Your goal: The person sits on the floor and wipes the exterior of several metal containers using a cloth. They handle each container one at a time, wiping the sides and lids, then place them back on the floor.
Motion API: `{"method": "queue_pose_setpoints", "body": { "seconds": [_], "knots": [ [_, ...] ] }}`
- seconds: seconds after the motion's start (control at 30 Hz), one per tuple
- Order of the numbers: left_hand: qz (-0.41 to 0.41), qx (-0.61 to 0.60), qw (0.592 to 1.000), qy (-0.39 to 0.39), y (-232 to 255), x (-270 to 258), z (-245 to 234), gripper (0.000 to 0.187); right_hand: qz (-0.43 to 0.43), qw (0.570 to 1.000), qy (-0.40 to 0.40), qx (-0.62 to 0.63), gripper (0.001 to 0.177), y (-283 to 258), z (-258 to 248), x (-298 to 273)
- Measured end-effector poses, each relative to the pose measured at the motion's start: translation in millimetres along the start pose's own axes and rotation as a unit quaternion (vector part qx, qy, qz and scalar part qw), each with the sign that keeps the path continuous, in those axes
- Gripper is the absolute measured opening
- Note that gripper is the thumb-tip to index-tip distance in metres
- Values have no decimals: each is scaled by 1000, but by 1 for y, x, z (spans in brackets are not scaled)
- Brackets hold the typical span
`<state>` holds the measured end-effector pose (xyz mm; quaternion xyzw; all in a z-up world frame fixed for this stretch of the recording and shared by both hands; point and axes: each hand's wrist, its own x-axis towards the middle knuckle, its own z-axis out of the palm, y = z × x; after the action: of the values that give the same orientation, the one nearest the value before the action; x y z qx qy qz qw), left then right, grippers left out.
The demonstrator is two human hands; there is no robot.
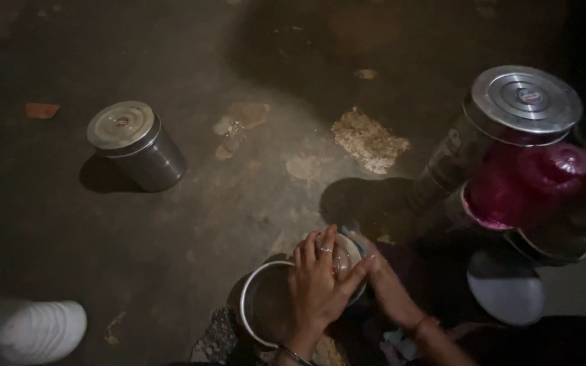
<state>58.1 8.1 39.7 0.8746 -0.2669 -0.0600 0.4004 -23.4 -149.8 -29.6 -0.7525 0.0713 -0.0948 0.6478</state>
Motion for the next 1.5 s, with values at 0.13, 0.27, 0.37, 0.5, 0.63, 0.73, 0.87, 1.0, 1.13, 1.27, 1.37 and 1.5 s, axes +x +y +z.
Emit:
{"method": "queue_pose_setpoints", "body": {
  "seconds": [0.13, 0.27, 0.37, 0.5, 0.63, 0.73, 0.87, 1.0, 1.13, 1.27, 1.37, 1.5],
  "knots": [
    [-5, 29, 1000, 3, 12, 1, -3, 98, 176, 970, -25, 166, 77, -7, -16, 20],
    [-2, 11, 999, 43, 23, -1, -4, 93, 214, 959, 20, 186, 79, 17, -17, 22],
    [-42, 2, 998, 38, 22, -1, -5, 96, 36, 995, 55, 74, 65, 48, -9, -4],
    [-113, -1, 992, 49, 15, 8, -6, 93, 4, 977, 139, -164, 62, 81, 24, -44],
    [-195, -28, 980, -12, 13, 18, -10, 97, -47, 906, 122, -403, 61, 82, 49, -75],
    [-208, -43, 977, -20, 6, 22, -15, 95, -16, 912, 107, -395, 62, 66, 51, -70],
    [-218, -123, 968, 3, -12, 25, -13, 93, -66, 926, 134, -346, 57, 36, 43, -35],
    [-127, -67, 988, 61, -23, 13, 5, 91, 66, 968, 113, -212, 56, 6, 26, 9],
    [-153, -31, 988, 9, -15, 16, -2, 97, 151, 986, 33, -63, 59, -3, 7, 41],
    [-178, 20, 977, -117, 17, 15, -27, 114, 340, 940, 10, 28, 64, 14, -18, 49],
    [-185, 91, 962, -181, 43, 12, -29, 124, 250, 965, -41, 71, 66, 37, -28, 46],
    [-198, 114, 959, -169, 48, 11, -19, 124, 316, 940, 130, 1, 66, 36, -28, 28]
  ]
}}
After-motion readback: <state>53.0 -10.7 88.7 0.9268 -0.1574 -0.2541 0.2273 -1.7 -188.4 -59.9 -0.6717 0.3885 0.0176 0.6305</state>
